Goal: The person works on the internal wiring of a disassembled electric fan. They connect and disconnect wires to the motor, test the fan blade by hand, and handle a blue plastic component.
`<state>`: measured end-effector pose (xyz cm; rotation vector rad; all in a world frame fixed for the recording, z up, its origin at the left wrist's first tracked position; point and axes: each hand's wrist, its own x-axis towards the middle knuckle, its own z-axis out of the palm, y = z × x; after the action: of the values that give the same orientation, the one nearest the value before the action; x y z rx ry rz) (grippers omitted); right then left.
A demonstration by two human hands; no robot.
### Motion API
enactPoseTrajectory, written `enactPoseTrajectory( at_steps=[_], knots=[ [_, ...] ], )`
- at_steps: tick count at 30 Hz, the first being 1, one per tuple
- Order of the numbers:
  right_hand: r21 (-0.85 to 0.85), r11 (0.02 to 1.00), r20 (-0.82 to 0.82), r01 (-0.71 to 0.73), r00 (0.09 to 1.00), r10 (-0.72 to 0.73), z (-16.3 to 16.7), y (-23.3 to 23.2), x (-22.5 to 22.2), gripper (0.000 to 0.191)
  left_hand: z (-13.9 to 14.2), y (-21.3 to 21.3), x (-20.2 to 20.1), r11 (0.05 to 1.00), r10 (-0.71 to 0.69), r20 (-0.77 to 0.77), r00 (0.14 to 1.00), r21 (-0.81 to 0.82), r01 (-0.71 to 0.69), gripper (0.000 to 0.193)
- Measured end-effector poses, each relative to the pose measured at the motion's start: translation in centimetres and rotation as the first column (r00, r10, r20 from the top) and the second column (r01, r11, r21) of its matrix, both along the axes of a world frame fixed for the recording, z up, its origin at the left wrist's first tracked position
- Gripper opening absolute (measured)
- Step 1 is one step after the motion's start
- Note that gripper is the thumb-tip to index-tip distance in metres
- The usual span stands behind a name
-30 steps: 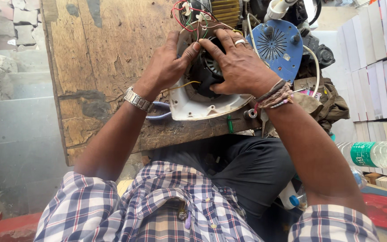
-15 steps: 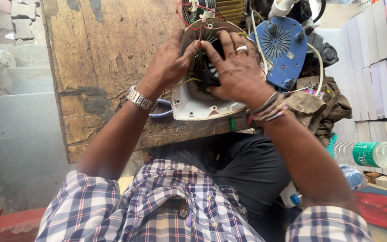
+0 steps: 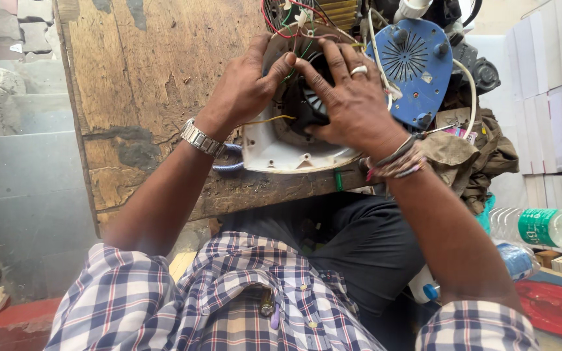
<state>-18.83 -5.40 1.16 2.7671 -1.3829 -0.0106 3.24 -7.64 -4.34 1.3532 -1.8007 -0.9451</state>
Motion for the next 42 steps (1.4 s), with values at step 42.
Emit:
enactPoseTrajectory(
  at_steps=[42],
  knots=[
    [-0.063,0.998,0.061,-0.018,0.998,0.021,-0.7,0.0,1.3,0.093,-2.3,4.2,-4.1,0.967,0.253,-0.542,0.802,0.109,-0.231,0.027]
  ],
)
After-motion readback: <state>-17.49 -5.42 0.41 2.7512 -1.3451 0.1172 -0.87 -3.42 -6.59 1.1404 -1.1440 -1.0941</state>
